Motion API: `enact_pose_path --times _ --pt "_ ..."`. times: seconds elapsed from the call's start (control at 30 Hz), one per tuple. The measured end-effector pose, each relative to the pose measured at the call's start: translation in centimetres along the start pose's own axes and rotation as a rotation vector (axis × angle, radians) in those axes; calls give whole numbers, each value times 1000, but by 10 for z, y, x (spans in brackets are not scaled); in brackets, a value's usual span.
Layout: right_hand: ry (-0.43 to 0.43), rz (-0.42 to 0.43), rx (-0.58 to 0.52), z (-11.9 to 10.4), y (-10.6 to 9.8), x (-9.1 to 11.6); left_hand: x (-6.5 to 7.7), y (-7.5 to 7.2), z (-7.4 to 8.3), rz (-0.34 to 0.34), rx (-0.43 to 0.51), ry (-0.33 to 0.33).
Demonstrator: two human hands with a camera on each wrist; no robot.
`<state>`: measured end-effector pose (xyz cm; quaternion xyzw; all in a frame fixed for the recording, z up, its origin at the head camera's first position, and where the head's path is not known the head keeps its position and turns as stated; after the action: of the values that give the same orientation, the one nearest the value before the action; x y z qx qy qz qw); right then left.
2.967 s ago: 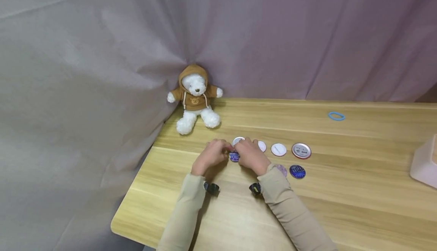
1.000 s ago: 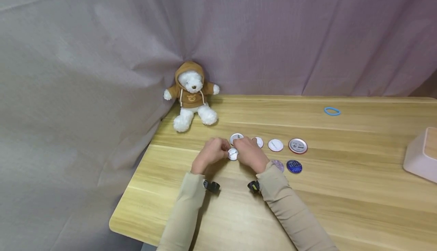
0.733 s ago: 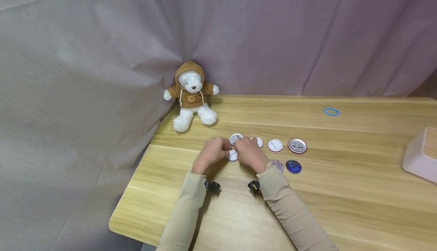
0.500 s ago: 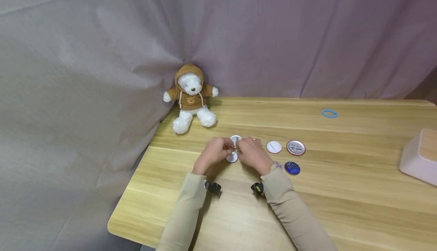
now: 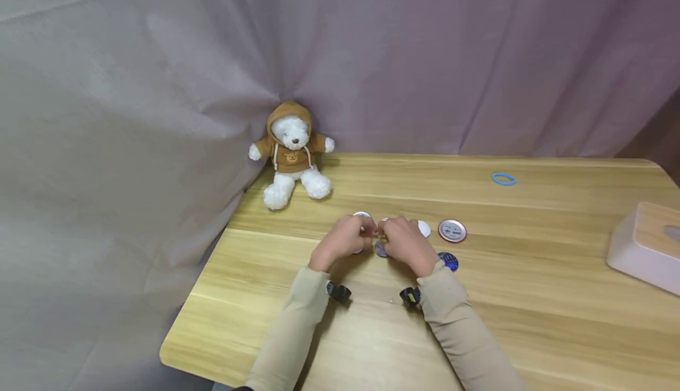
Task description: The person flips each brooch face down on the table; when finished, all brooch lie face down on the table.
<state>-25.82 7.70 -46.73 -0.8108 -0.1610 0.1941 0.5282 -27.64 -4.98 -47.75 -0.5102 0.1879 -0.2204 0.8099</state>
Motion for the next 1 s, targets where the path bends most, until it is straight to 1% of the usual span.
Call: enact_pose_path --times 0.13,0.33,0.4,0.5,0.63,0.77,0.9,1.0 --pt "-16 14 -2 1 -1 2 -2 2 2 -20 -31 -7" --pt "11 0 -45 4 4 7 -2 10 4 -61 -7 -27" --pt "10 1 -49 4 5 8 -2 12 5 -64 -14 -32" --pt "-4 7 -52 5 5 10 -2 13 7 -61 -45 -20" --pt "-23 3 -58 6 4 11 -2 14 10 -53 -79 5" --pt "-31 -8 -88 8 2 13 0 13 12 -42 -74 18" --pt "-68 -1 -91 9 -1 15 1 11 13 -8 -68 29" --pt "-97 7 -100 10 -4 15 1 8 13 28 -67 24"
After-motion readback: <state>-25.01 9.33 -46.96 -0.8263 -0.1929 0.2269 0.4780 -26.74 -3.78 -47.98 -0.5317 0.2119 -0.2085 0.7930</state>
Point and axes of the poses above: each hand's wrist, its own x-axis away from the middle knuckle, its own y-axis out of the palm, z = x × y, the point moved 5 cm from there along -x, towards the middle knuckle, and after that the axes turned 2 degrees about y, right-handed, at the moved point
